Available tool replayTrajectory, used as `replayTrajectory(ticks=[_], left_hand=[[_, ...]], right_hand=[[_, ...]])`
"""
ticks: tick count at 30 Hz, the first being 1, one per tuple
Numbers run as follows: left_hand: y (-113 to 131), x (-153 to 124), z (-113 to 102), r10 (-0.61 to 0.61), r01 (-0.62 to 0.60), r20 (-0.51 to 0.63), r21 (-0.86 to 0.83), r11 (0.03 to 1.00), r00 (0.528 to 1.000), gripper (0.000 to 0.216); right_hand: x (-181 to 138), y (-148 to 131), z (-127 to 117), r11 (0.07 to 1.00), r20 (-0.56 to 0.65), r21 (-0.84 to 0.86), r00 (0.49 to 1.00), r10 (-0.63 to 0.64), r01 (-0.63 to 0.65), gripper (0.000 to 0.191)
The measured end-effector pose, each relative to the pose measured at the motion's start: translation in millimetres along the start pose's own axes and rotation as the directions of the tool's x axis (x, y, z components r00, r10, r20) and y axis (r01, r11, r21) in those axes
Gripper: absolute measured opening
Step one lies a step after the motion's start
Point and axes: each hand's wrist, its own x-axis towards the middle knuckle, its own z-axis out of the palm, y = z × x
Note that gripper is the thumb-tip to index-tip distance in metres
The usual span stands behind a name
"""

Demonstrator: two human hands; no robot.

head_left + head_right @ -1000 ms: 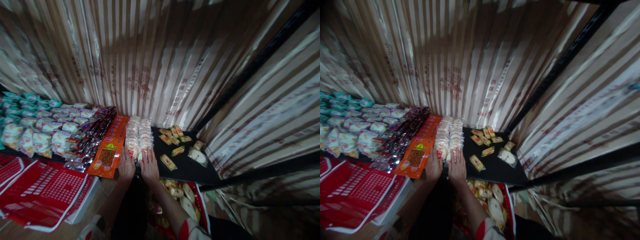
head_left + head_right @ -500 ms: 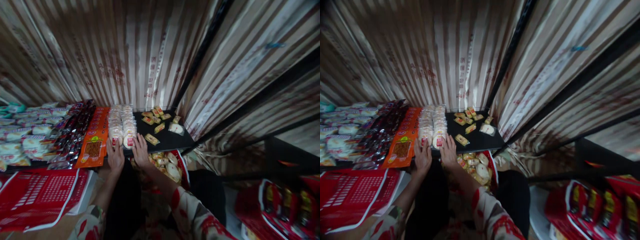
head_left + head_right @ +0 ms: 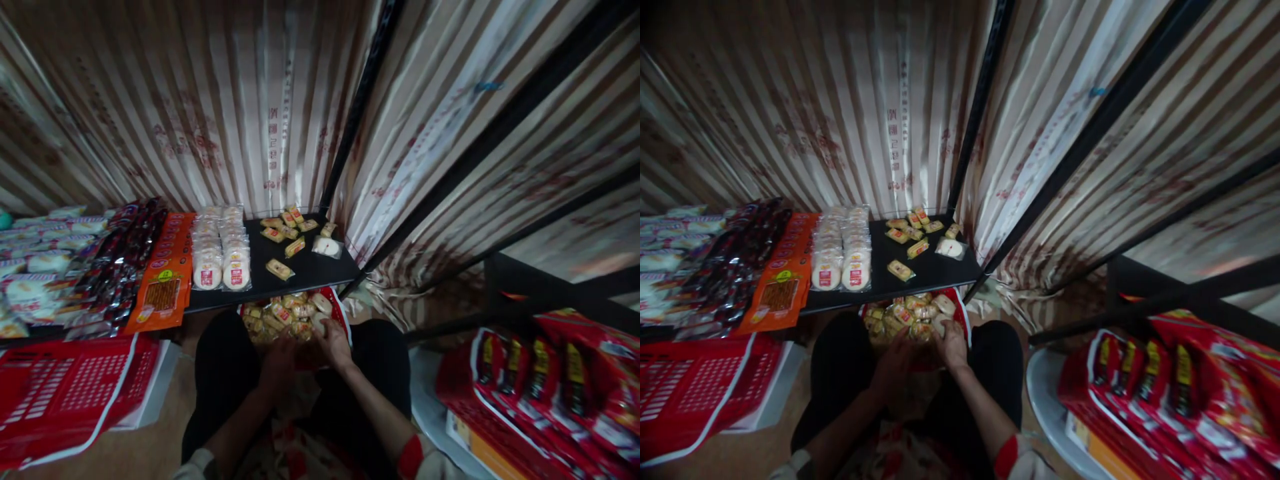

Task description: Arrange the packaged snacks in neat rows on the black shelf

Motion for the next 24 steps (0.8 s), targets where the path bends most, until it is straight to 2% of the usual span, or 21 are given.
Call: replayTrajectory(ticks=[4,8,11,15,18,20,22,24], left_hand=[[0.4,-5.3,-6.3,-0.036,0.036,0.091,0.005,0.999,0.995,0.044],[-0.9,-5.4,-18.4,-0.074,0.075,0.065,-0.015,0.997,0.995,0.041],[-4.3,-4.1,-20.6,-0.112,0.113,0.029,-0.052,0.992,0.993,0.036],[-8.2,1.4,-17.6,-0.123,0.114,-0.046,-0.159,0.981,0.991,0.034],[-6.4,9.4,-21.8,-0.165,0.117,-0.160,-0.276,0.954,0.973,0.032],[-4.2,15.1,-28.8,-0.237,0.152,-0.189,-0.377,0.914,0.953,0.032],[-3.4,20.1,-36.5,-0.350,0.244,-0.120,-0.513,0.823,0.929,0.035],[-5.1,23.6,-42.6,-0.466,0.336,-0.030,-0.653,0.679,0.884,0.043]], right_hand=[[8.8,-17.9,-15.4,0.990,0.125,-0.115,0.987,0.097,-0.083,0.027],[14.5,-35.1,-39.1,0.973,0.259,-0.215,0.955,0.140,-0.085,0.027],[15.3,-44.0,-60.1,0.963,0.256,-0.264,0.959,0.119,-0.049,0.029],[18.3,-55.4,-85.1,0.970,0.201,-0.243,0.978,0.061,-0.011,0.030],[25.1,-63.5,-94.8,0.993,0.153,-0.121,0.988,0.032,-0.013,0.030],[30.5,-68.8,-94.9,0.999,0.138,0.051,0.990,-0.010,0.003,0.029],[34.9,-74.7,-90.7,0.970,0.132,0.242,0.990,-0.058,0.025,0.030],[37.3,-81.9,-84.5,0.928,0.137,0.370,0.987,-0.087,0.030,0.030]])
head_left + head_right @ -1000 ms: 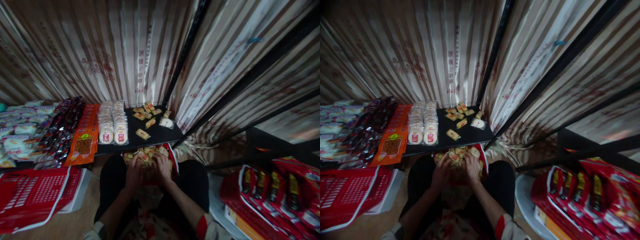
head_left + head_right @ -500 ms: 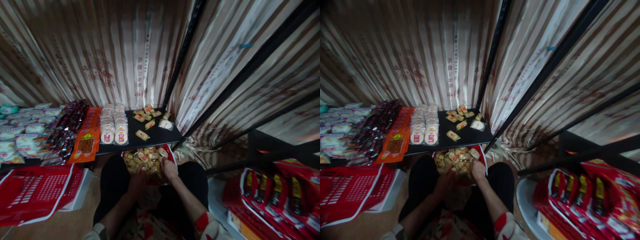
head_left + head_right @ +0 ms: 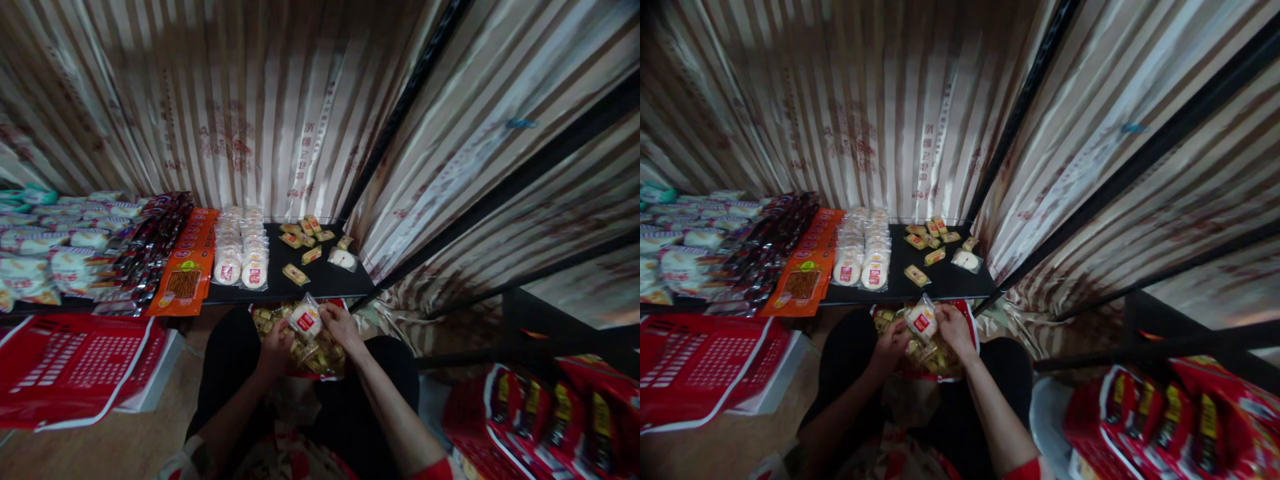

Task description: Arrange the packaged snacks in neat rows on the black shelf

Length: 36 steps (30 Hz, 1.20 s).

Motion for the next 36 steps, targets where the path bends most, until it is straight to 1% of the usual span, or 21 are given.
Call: replayTrajectory(ticks=[2,4,5,7,9,11,13,14,15,16,18,19,21,22,23,24,26,28,32,34,36], left_hand=[[0.4,3.9,-5.0,-0.090,0.082,-0.050,-0.145,0.986,0.995,0.052],[-0.8,7.5,-11.1,-0.108,0.080,-0.109,-0.236,0.968,0.988,0.056],[-1.3,9.0,-14.8,-0.106,0.073,-0.118,-0.260,0.963,0.987,0.054],[-0.6,11.0,-23.4,-0.087,0.054,-0.104,-0.289,0.956,0.991,0.042],[2.3,11.9,-33.2,-0.063,0.029,-0.096,-0.323,0.946,0.993,0.030],[5.6,12.3,-43.4,-0.042,-0.016,-0.144,-0.379,0.925,0.989,0.028],[6.8,13.3,-53.3,-0.042,-0.059,-0.226,-0.421,0.905,0.973,0.031],[6.2,14.3,-58.2,-0.046,-0.076,-0.270,-0.427,0.901,0.962,0.032],[4.7,15.6,-63.1,-0.053,-0.088,-0.309,-0.424,0.902,0.949,0.033],[2.6,17.1,-68.3,-0.060,-0.090,-0.341,-0.408,0.908,0.938,0.034],[-1.7,19.9,-79.3,-0.047,-0.095,-0.402,-0.326,0.941,0.914,0.034],[-3.2,20.8,-85.1,-0.015,-0.105,-0.450,-0.240,0.965,0.893,0.035],[-3.3,21.9,-96.6,0.124,-0.133,-0.562,0.026,0.991,0.818,0.040],[-2.1,22.1,-101.7,0.219,-0.138,-0.601,0.178,0.974,0.769,0.043],[-0.2,22.5,-106.1,0.313,-0.136,-0.613,0.317,0.938,0.725,0.047],[2.0,23.1,-109.7,0.387,-0.128,-0.604,0.426,0.896,0.697,0.051],[5.7,25.6,-113.9,0.468,-0.114,-0.560,0.551,0.827,0.684,0.058],[7.2,30.2,-115.4,0.486,-0.093,-0.534,0.602,0.793,0.691,0.065],[5.5,42.4,-117.5,0.463,-0.037,-0.544,0.620,0.784,0.700,0.064],[5.3,48.0,-119.6,0.466,-0.032,-0.546,0.625,0.780,0.696,0.062],[6.3,52.9,-121.9,0.482,-0.038,-0.546,0.634,0.773,0.685,0.061]], right_hand=[[2.0,-6.5,7.8,0.998,0.017,0.062,1.000,0.002,-0.003,0.031],[2.5,-15.9,13.8,0.994,0.052,0.105,0.999,0.010,-0.015,0.031],[2.6,-21.6,16.1,0.992,0.078,0.128,0.997,0.007,-0.017,0.030],[2.8,-33.8,20.6,0.984,0.125,0.179,0.992,-0.007,-0.015,0.028],[3.7,-45.7,26.7,0.959,0.146,0.277,0.989,0.015,-0.056,0.025],[5.1,-56.0,36.0,0.881,0.180,0.453,0.982,0.061,-0.138,0.030],[7.0,-64.9,48.1,0.752,0.244,0.625,0.967,0.069,-0.211,0.041],[8.3,-69.0,54.7,0.700,0.270,0.678,0.962,0.048,-0.225,0.045],[9.9,-73.1,61.4,0.670,0.283,0.709,0.959,0.020,-0.223,0.046],[12.1,-77.1,68.2,0.662,0.286,0.719,0.958,-0.004,-0.211,0.047],[18.6,-85.5,81.2,0.685,0.281,0.707,0.959,-0.044,-0.176,0.047],[22.8,-89.9,87.4,0.702,0.276,0.695,0.959,-0.061,-0.156,0.047],[32.7,-99.3,98.8,0.735,0.270,0.668,0.958,-0.097,-0.114,0.044],[37.9,-104.2,104.2,0.752,0.268,0.653,0.956,-0.119,-0.089,0.041],[43.1,-109.1,109.3,0.769,0.266,0.636,0.953,-0.144,-0.062,0.038],[48.1,-114.0,114.3,0.783,0.264,0.621,0.950,-0.166,-0.036,0.035],[56.9,-123.0,124.1,0.802,0.264,0.598,0.944,-0.197,0.000,0.029],[63.8,-130.3,133.2,0.818,0.258,0.574,0.944,-0.205,0.021,0.023],[72.0,-138.1,145.4,0.877,0.223,0.471,0.949,-0.222,0.095,0.014],[73.4,-139.0,146.8,0.888,0.215,0.433,0.940,-0.265,0.152,0.012],[73.3,-138.2,144.9,0.897,0.177,0.375,0.932,-0.317,0.234,0.015]])
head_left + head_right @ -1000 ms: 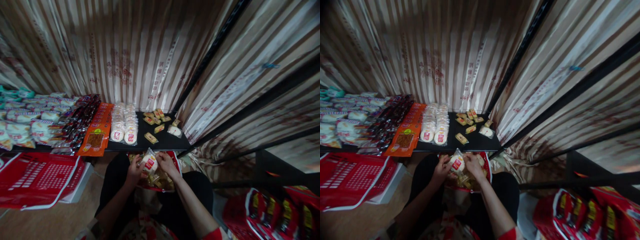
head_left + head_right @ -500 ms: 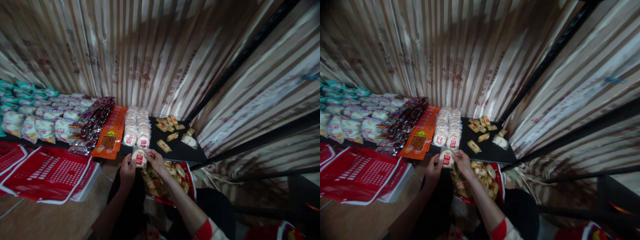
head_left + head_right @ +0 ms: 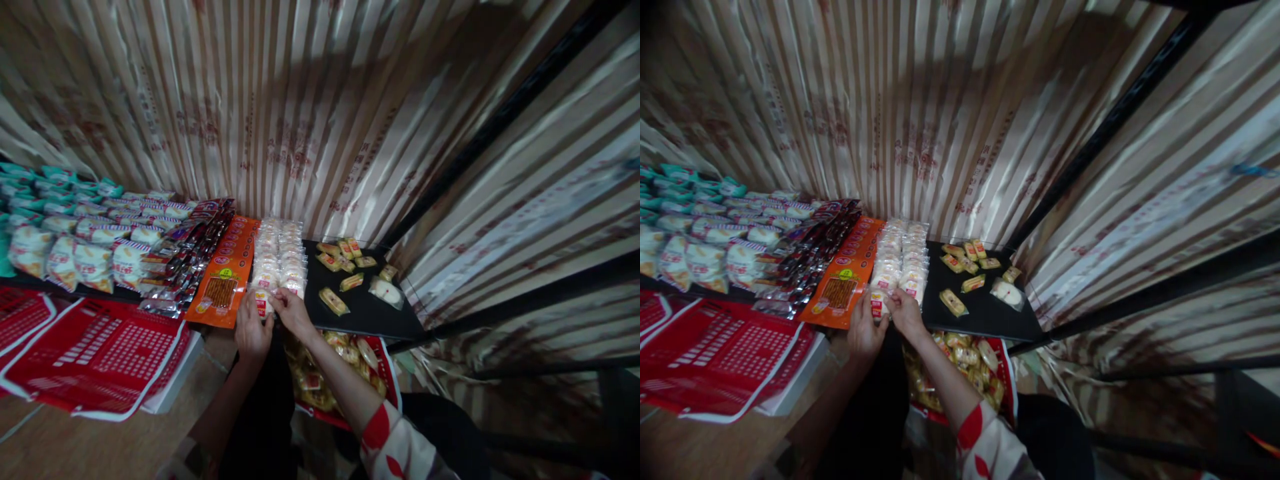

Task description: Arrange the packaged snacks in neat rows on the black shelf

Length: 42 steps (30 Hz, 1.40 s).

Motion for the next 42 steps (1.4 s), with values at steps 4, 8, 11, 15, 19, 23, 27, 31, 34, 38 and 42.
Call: replayTrajectory(ticks=[4,8,11,15,19,23,27,31,34,38,42], left_hand=[[0.7,9.2,2.8,0.026,-0.026,-0.007,0.026,0.999,1.000,0.059],[1.4,16.1,6.7,0.038,-0.038,-0.004,0.048,0.998,0.999,0.058],[0.7,19.9,10.2,0.042,-0.041,-0.010,0.059,0.997,0.999,0.054],[-2.3,22.9,15.3,0.080,-0.076,-0.053,0.077,0.994,0.995,0.045],[-5.3,25.2,19.2,0.109,-0.101,-0.104,0.080,0.992,0.989,0.037],[-3.7,28.5,20.5,0.107,-0.094,-0.113,0.116,0.989,0.988,0.034],[0.4,30.4,20.1,0.100,-0.086,-0.103,0.135,0.987,0.990,0.033],[2.8,30.2,20.0,0.072,-0.061,-0.089,0.124,0.990,0.993,0.033],[3.0,31.1,21.5,0.061,-0.050,-0.082,0.131,0.990,0.995,0.034],[3.1,33.2,24.0,0.055,-0.042,-0.080,0.149,0.988,0.995,0.034],[3.8,34.7,24.1,0.065,-0.052,-0.068,0.172,0.984,0.996,0.035]], right_hand=[[-6.1,6.0,-9.8,0.921,-0.164,-0.335,0.951,-0.263,0.197,0.026],[-13.3,26.3,-18.8,0.765,-0.221,-0.606,0.877,-0.426,0.219,0.033],[-16.7,44.2,-20.8,0.700,-0.197,-0.682,0.867,-0.457,0.214,0.037],[-18.3,55.0,-19.0,0.646,-0.150,-0.718,0.848,-0.508,0.261,0.039],[-18.5,51.7,-15.5,0.627,-0.161,-0.746,0.852,-0.498,0.226,0.039],[-17.6,50.1,-12.5,0.623,-0.179,-0.757,0.855,-0.487,0.196,0.040],[-15.7,54.0,-11.2,0.624,-0.183,-0.753,0.846,-0.501,0.206,0.040],[-15.0,55.4,-10.7,0.620,-0.181,-0.755,0.841,-0.509,0.212,0.041],[-15.4,53.9,-10.2,0.607,-0.182,-0.771,0.849,-0.496,0.190,0.040],[-15.7,51.9,-9.3,0.589,-0.181,-0.793,0.863,-0.472,0.156,0.041],[-15.7,50.2,-8.5,0.587,-0.176,-0.797,0.877,-0.448,0.140,0.041]])
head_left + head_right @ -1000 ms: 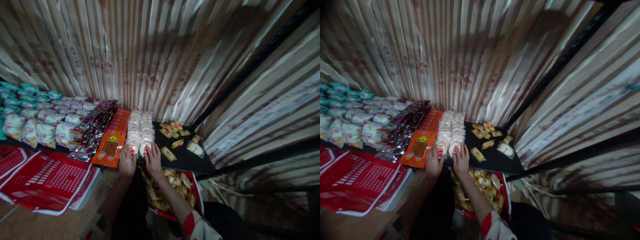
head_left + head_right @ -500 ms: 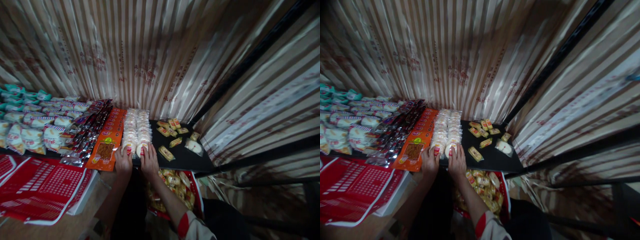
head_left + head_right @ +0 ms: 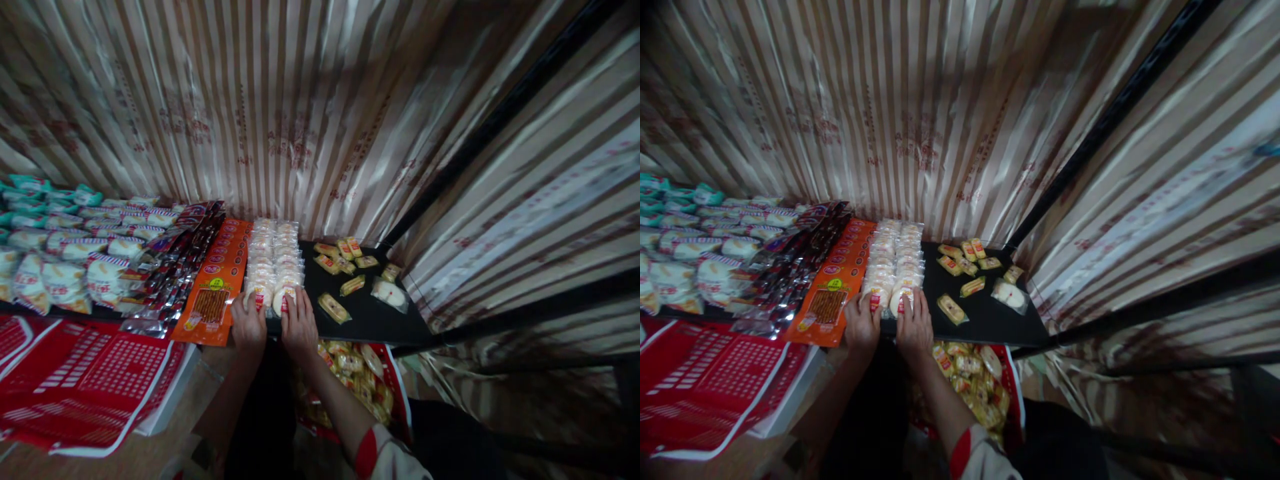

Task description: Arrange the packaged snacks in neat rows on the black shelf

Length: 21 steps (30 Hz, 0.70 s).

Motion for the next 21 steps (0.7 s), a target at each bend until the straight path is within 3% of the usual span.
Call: replayTrajectory(ticks=[7,15,21], left_hand=[[2.3,-0.4,-5.5,-0.013,0.013,0.009,0.005,1.000,1.000,0.036],[7.5,-4.2,-18.8,0.057,-0.057,0.014,-0.028,0.998,0.998,0.039],[15.4,-32.1,-26.9,0.159,-0.158,0.001,-0.124,0.980,0.987,0.032]], right_hand=[[-1.4,-1.5,-4.0,1.000,0.009,0.010,1.000,-0.001,0.001,0.043],[-0.9,0.2,-8.6,0.999,0.075,0.041,0.997,0.013,-0.016,0.048],[-24.5,5.4,-13.9,0.965,-0.089,0.244,0.988,0.125,-0.100,0.042]])
